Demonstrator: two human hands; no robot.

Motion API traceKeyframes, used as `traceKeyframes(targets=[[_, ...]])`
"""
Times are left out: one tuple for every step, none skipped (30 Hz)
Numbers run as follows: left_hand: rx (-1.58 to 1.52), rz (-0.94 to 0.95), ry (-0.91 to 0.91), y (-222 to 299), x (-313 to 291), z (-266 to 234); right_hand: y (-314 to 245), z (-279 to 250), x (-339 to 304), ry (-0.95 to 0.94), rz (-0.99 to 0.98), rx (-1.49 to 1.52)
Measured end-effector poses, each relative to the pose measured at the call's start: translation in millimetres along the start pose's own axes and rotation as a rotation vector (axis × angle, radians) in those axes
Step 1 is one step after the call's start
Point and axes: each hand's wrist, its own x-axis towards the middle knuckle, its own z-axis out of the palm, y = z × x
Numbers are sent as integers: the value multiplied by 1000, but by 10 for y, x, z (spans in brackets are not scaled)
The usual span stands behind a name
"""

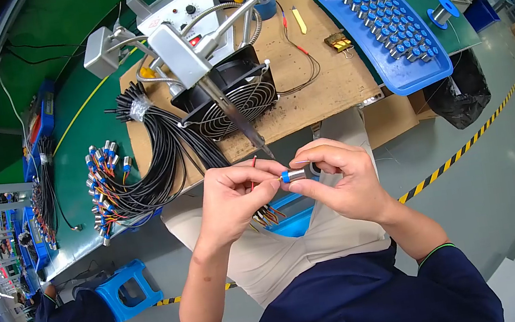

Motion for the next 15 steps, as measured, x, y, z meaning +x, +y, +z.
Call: traceKeyframes(targets=[[15, 1, 10, -4, 1, -3, -4, 1, 4, 2, 10, 4], [29, 2, 20, -6, 2, -5, -4, 3, 6, 5, 19, 7], [31, 2, 20, -3, 0, -8, 0, 11, 3, 6, 19, 9], [28, 3, 26, 0, -2, -8, 12, 21, -3, 14, 22, 6], [25, 5, 32, 4, -4, -7, 16, 27, -6, 22, 25, 2], [26, 6, 33, 4, -2, -6, -8, 11, 6, 21, 24, 3], [12, 14, 35, 4, 0, -4, -54, -18, 24, -3, 49, -21], [-2, 23, 37, 3, 3, -1, -77, -33, 36, -27, 74, -45], [-2, 23, 37, 7, 7, 9, -68, -26, 29, -27, 74, -46], [-11, 19, 39, 10, 12, 21, -39, -8, 16, 64, 139, 128], [-21, 15, 42, 11, 19, 33, 4, 9, 1, 154, 203, 302], [-20, 14, 44, 6, 21, 39, 61, -14, 55, 155, 41, 138], [-17, 32, 65, -2, 25, 47, 62, -49, 60, 153, 42, 139], [-13, 50, 85, -7, 29, 53, 36, -89, 62, 135, -6, 35], [-14, 48, 85, -3, 35, 63, -8, -113, 72, 118, -52, -72]])
